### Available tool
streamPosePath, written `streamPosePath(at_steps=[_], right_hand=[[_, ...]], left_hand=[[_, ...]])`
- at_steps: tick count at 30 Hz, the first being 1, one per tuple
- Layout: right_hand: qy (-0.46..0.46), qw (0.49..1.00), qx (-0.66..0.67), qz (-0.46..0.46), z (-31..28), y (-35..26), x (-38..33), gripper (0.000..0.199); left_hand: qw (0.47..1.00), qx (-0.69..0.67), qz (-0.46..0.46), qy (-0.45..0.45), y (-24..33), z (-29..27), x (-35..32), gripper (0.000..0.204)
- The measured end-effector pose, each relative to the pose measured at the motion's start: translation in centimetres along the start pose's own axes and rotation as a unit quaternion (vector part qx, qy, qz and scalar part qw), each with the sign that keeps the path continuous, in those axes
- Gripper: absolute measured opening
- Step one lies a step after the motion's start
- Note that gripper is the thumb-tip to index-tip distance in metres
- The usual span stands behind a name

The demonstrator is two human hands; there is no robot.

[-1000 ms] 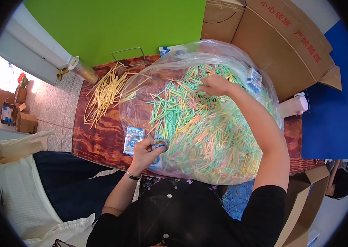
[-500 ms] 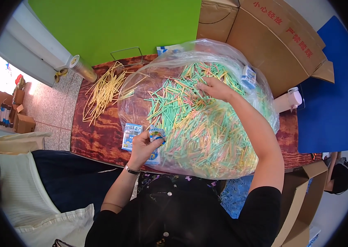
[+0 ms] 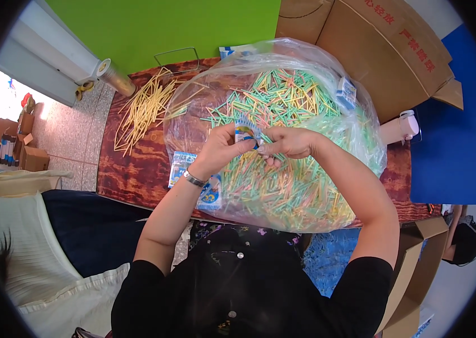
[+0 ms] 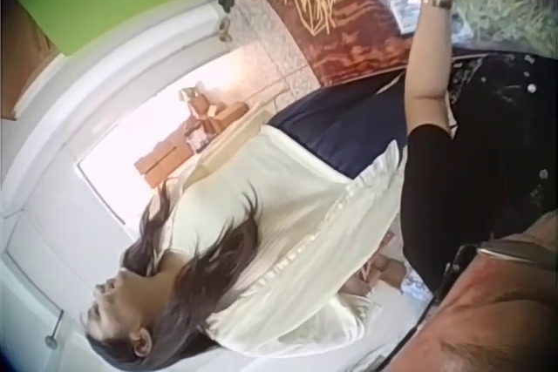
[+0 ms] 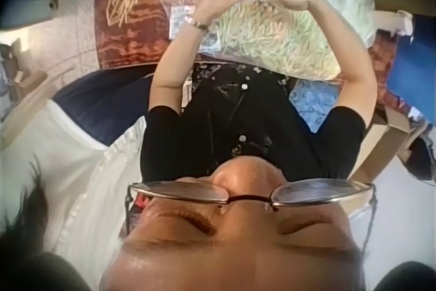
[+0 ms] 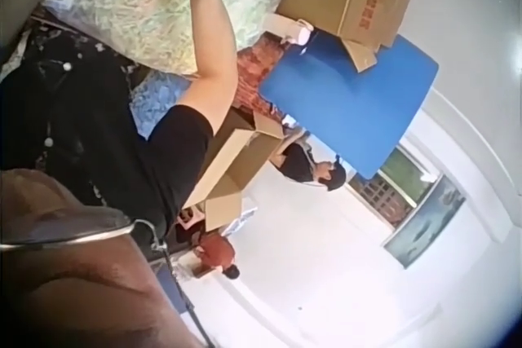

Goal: Packing small blue packets into a large clear bag filled with shredded paper filler.

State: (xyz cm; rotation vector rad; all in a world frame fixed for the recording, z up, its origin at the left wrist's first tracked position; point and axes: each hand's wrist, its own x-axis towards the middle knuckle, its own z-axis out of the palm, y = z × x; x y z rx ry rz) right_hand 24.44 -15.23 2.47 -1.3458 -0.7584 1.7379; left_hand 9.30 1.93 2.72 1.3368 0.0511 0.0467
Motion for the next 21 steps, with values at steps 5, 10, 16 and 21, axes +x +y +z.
streamPosePath(at_steps=[5,10,16,21], right_hand=[[0.076,0.997,-0.017,0.016,1.8,-1.7,-1.9,0.029],[0.127,0.939,-0.319,0.034,4.9,-7.9,-3.6,0.033],[0.126,0.829,-0.526,-0.146,7.2,-9.8,-2.8,0.049],[0.092,0.792,-0.597,-0.086,8.4,-11.2,-2.3,0.056]], left_hand=[[0.983,0.106,0.048,0.143,-1.9,-2.0,-2.6,0.022],[0.888,0.35,0.177,0.239,-3.5,-2.1,-4.6,0.024],[0.827,0.423,0.262,0.262,-3.2,-1.4,-5.1,0.025],[0.8,0.446,0.298,0.269,-3.2,-1.2,-5.5,0.028]])
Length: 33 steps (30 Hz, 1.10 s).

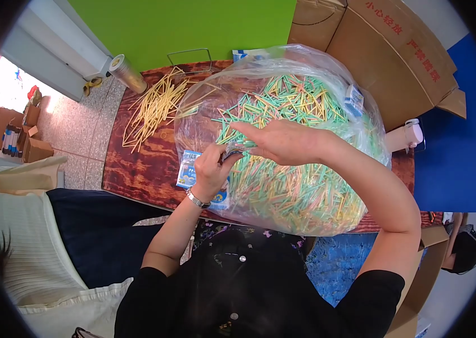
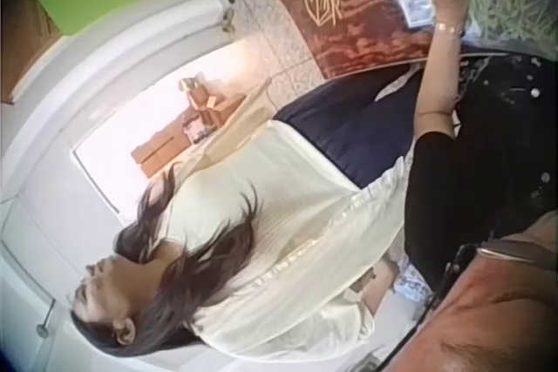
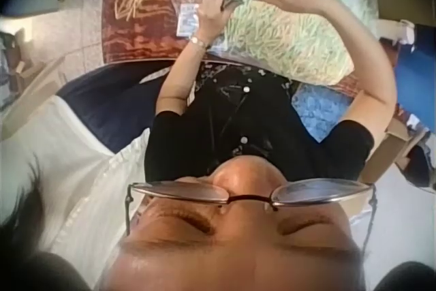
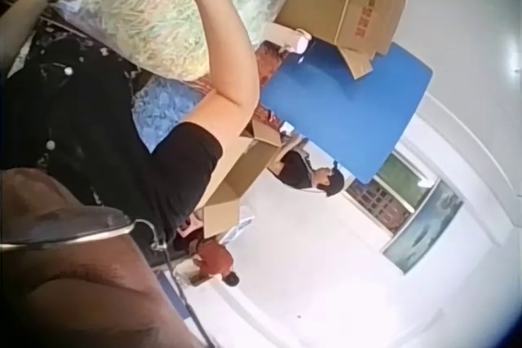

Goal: Packing small blue packets into a large clear bag filled with shredded paper filler.

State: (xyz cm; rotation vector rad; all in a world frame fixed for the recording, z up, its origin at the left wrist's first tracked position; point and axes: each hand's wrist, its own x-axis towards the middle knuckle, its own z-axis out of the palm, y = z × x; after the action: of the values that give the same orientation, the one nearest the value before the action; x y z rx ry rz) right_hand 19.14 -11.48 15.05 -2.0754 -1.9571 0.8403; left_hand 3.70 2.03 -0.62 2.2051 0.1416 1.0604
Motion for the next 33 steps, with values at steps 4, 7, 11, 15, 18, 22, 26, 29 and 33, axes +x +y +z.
streamPosePath(at_steps=[4,7,11,15,18,22,26,29,33], right_hand=[[-0.011,1.0,-0.012,-0.004,0.3,0.3,0.8,0.057],[-0.024,0.999,-0.03,0.0,0.6,0.5,1.3,0.065],[-0.097,0.99,-0.09,0.042,-0.4,-1.0,1.9,0.059],[-0.202,0.957,-0.166,0.122,-1.6,-2.7,3.4,0.044],[-0.15,0.961,-0.167,0.16,-0.8,-3.1,4.4,0.058],[-0.164,0.958,-0.214,0.102,-2.5,-4.3,4.0,0.061],[-0.015,0.991,-0.13,0.017,-3.7,-2.5,2.1,0.069],[0.106,0.99,-0.086,-0.035,-1.9,2.1,0.2,0.073],[0.192,0.973,0.126,-0.006,3.5,3.4,1.3,0.055]], left_hand=[[1.0,0.019,0.018,-0.007,0.0,-0.1,-0.3,0.028],[0.999,0.024,0.033,-0.011,-0.3,-0.2,-0.4,0.029],[0.993,0.062,0.093,-0.036,-0.3,-0.7,-0.2,0.033],[0.987,0.081,0.125,-0.063,-0.4,-0.8,0.2,0.035],[0.984,0.079,0.14,-0.075,-0.1,-0.7,0.7,0.032],[0.99,0.028,0.129,-0.039,-0.1,-0.4,1.0,0.029],[0.996,-0.037,0.084,0.013,-0.7,-0.3,0.7,0.026],[0.996,-0.08,0.023,0.017,-1.2,-0.1,0.4,0.026],[0.994,-0.107,0.011,0.035,-1.6,-0.3,0.6,0.025]])
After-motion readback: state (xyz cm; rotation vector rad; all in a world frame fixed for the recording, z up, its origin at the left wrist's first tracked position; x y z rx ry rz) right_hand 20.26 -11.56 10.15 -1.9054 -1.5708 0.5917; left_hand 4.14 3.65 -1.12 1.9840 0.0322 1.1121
